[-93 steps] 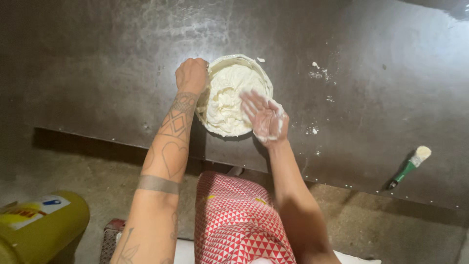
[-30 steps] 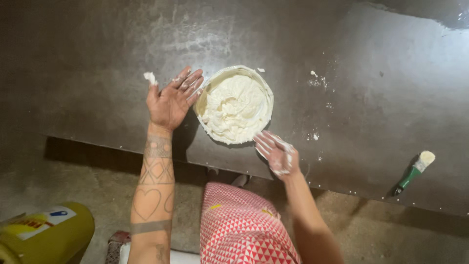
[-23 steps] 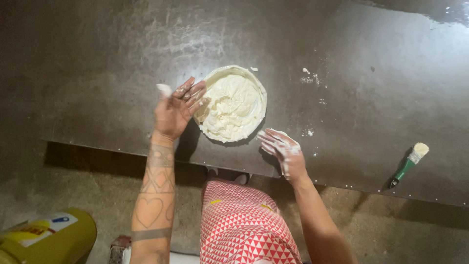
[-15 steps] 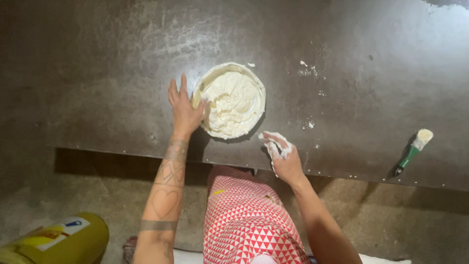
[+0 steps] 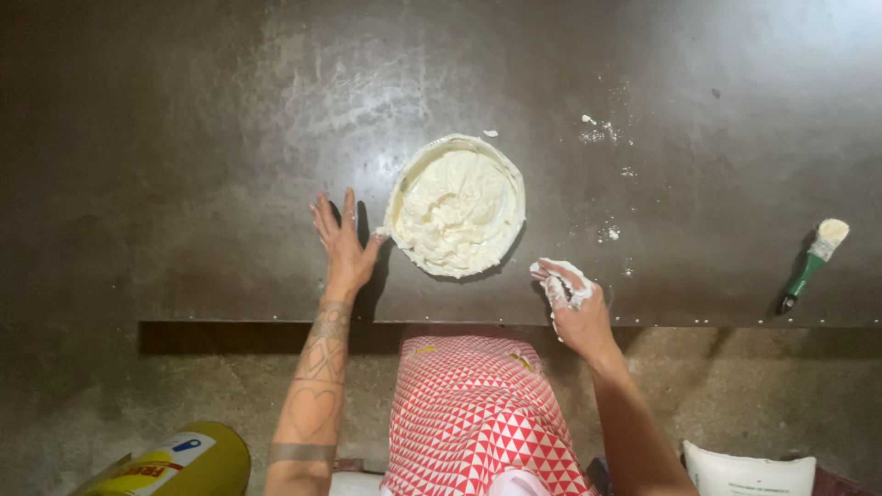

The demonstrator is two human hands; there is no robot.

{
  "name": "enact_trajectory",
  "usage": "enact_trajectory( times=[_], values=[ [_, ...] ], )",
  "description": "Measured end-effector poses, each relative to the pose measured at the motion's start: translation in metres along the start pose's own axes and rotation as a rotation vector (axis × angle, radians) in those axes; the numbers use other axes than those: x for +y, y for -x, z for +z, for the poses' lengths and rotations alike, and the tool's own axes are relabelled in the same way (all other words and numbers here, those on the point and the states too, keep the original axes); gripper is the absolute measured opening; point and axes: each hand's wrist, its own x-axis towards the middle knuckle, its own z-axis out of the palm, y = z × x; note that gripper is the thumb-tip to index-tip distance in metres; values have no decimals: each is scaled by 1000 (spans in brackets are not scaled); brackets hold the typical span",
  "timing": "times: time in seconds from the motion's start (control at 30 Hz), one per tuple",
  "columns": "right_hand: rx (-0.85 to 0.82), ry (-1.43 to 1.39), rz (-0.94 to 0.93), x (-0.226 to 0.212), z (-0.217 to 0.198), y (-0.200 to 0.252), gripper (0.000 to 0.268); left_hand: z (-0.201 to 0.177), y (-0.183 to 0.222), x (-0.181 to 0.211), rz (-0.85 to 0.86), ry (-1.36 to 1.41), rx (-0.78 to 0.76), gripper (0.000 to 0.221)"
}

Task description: The person kneads a ball of dough in a white bowl by hand on a large brown table.

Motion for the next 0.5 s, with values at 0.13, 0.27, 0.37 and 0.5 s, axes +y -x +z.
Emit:
enact_trajectory(
  times=[0.13, 0.27, 0.37, 0.5],
  values=[
    [44, -71, -30, -7, 10, -5, 30, -22, -27, 4, 155, 35, 86, 93],
    [61, -48, 37, -21, 23, -12, 31, -12, -77, 29, 429, -156, 135, 91],
    [69, 21, 97, -31, 30, -17, 32, -3, -108, 51, 584, -214, 30, 99],
    [105, 29, 113, -38, 33, -20, 32, -3, -137, 63, 564, -326, -203, 113]
  ],
)
